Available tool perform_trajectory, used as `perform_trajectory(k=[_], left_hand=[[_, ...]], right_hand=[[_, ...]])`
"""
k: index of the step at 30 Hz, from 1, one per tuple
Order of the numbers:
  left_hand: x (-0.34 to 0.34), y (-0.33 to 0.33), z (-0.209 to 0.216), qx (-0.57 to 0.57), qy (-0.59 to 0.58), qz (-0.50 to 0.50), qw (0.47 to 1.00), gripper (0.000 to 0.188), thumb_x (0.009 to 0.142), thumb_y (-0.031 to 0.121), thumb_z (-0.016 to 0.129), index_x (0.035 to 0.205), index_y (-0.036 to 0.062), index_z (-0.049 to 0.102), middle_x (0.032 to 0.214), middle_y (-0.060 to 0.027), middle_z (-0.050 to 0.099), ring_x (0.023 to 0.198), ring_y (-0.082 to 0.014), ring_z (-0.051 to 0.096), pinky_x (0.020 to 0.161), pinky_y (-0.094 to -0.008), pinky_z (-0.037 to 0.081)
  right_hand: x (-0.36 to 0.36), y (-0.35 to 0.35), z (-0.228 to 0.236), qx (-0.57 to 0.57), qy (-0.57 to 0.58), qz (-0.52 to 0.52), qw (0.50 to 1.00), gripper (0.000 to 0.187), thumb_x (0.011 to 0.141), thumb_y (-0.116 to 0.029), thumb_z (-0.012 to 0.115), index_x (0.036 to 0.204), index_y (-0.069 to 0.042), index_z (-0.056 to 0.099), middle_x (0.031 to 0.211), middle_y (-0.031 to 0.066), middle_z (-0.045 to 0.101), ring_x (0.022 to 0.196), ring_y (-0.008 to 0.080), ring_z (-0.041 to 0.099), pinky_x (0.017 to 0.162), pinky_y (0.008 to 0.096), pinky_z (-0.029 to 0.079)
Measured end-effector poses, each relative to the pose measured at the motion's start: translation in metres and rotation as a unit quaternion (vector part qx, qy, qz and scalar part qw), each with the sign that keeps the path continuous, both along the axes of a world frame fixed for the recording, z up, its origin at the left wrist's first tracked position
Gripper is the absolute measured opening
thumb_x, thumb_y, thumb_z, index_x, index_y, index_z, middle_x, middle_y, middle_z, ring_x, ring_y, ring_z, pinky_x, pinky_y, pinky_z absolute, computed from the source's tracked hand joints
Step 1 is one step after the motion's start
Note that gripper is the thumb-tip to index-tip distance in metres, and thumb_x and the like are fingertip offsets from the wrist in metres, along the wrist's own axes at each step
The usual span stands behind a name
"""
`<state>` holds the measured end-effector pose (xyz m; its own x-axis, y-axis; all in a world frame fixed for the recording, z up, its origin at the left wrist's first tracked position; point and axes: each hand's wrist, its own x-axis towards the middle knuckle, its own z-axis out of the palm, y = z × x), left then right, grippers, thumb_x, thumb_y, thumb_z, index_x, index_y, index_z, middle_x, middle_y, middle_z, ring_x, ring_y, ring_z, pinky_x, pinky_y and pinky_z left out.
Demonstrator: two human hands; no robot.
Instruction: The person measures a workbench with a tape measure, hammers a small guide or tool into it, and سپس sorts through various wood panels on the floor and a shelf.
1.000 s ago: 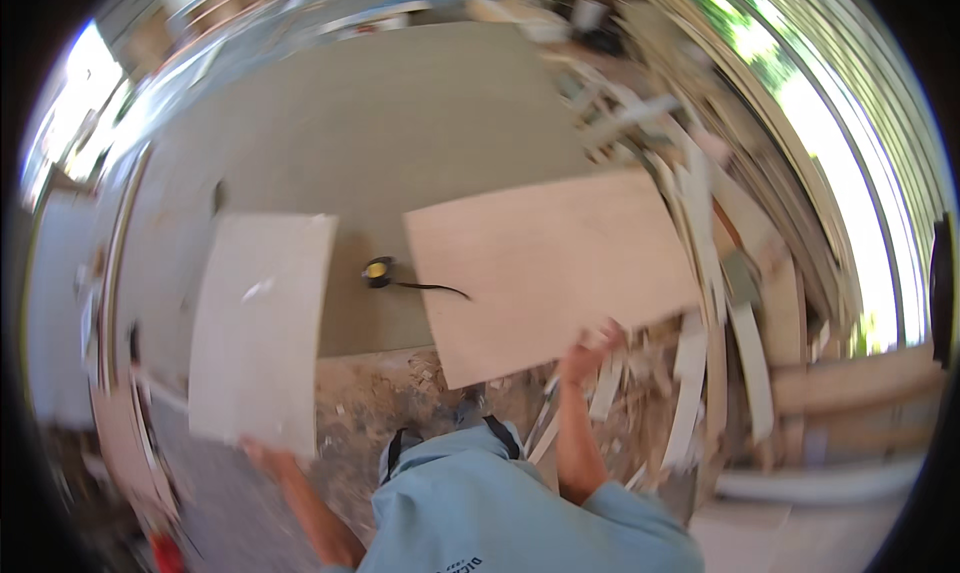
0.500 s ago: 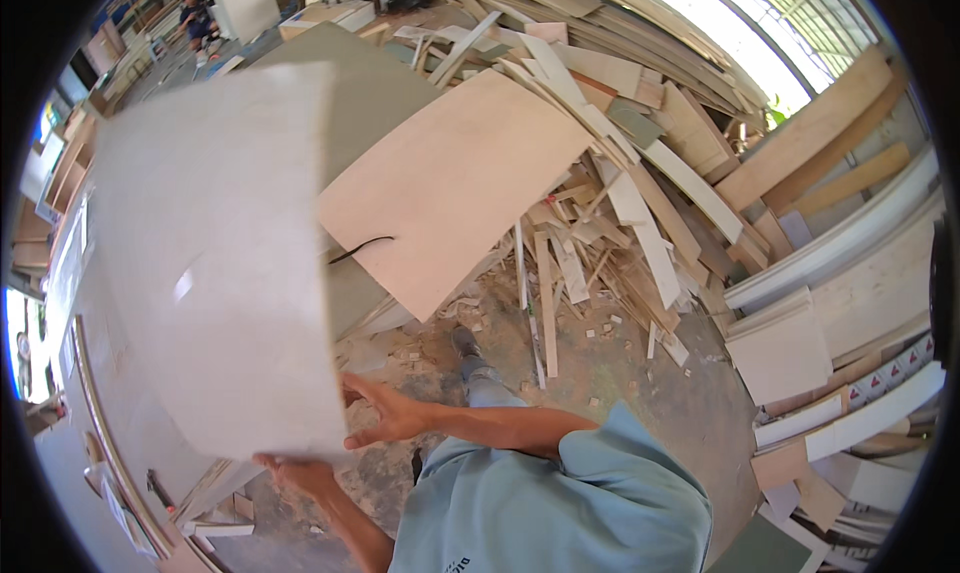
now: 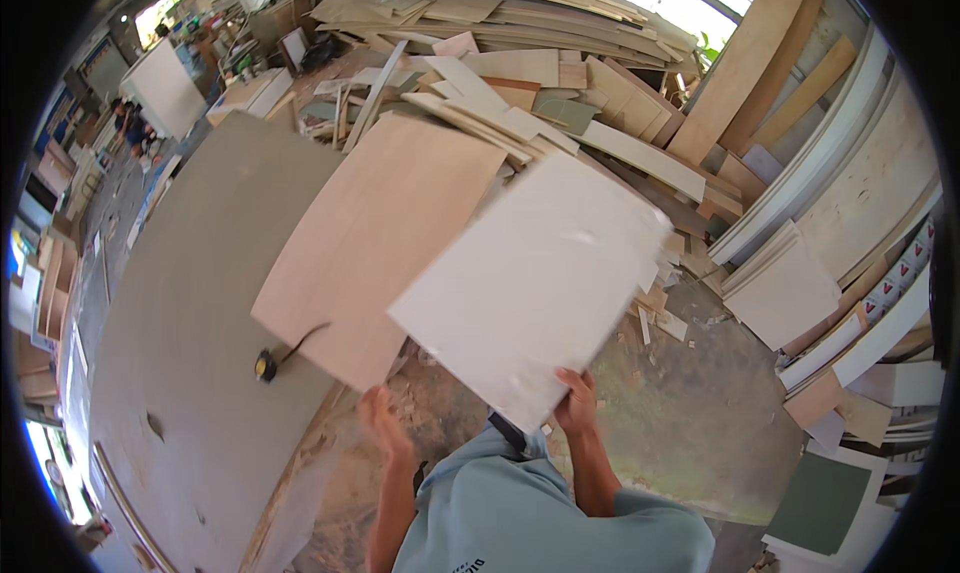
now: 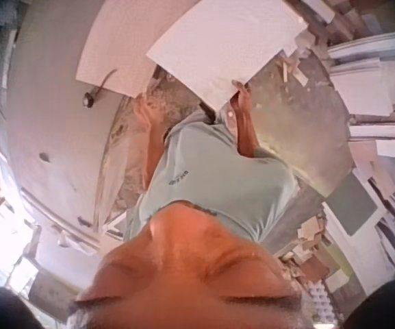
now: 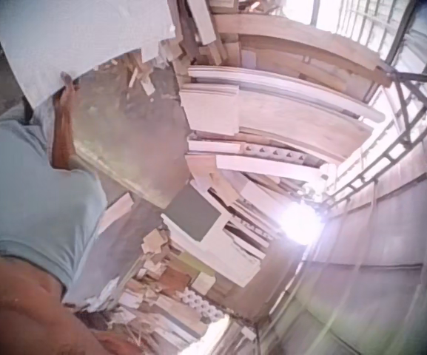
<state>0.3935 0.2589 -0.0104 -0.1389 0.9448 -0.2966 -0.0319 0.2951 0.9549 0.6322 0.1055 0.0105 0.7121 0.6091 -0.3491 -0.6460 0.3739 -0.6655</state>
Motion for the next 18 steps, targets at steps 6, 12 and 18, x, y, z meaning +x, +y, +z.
perform_trajectory(k=[6, 12, 18], left_hand=[[-0.051, 0.052, -0.074, -0.165, 0.125, 0.137, 0.969, 0.024, 0.082, 0.016, 0.056, 0.102, 0.003, 0.055, 0.104, -0.008, 0.054, 0.09, -0.0169, 0.051, 0.07, -0.0281, 0.042], [-0.032, 0.084, -0.092, -0.147, 0.156, 0.208, 0.954, 0.018, 0.08, 0.012, 0.058, 0.096, 0.0029, 0.058, 0.089, -0.0077, 0.057, 0.079, -0.0205, 0.055, 0.071, -0.0361, 0.048], [-0.042, 0.084, -0.112, -0.164, 0.145, 0.243, 0.945, 0.021, 0.084, 0.016, 0.059, 0.1, 0.0003, 0.057, 0.09, -0.009, 0.058, 0.081, -0.0214, 0.057, 0.072, -0.0378, 0.049]], right_hand=[[0.152, -0.02, -0.04, -0.051, -0.018, -0.182, 0.982, 0.038, 0.074, 0.003, 0.059, 0.11, 0.004, 0.05, 0.107, 0.009, 0.057, 0.097, 0.0207, 0.056, 0.084, 0.0315, 0.046], [0.302, 0.062, -0.085, -0.075, -0.001, -0.287, 0.955, 0.027, 0.075, 0.0, 0.065, 0.099, -0.004, 0.054, 0.095, 0.0025, 0.058, 0.088, 0.013, 0.056, 0.072, 0.0253, 0.046], [0.406, 0.21, -0.098, -0.004, 0.047, -0.292, 0.955, 0.018, 0.07, -0.001, 0.07, 0.079, -0.007, 0.056, 0.073, 0.0015, 0.058, 0.059, 0.0094, 0.054, 0.044, 0.0189, 0.04]])
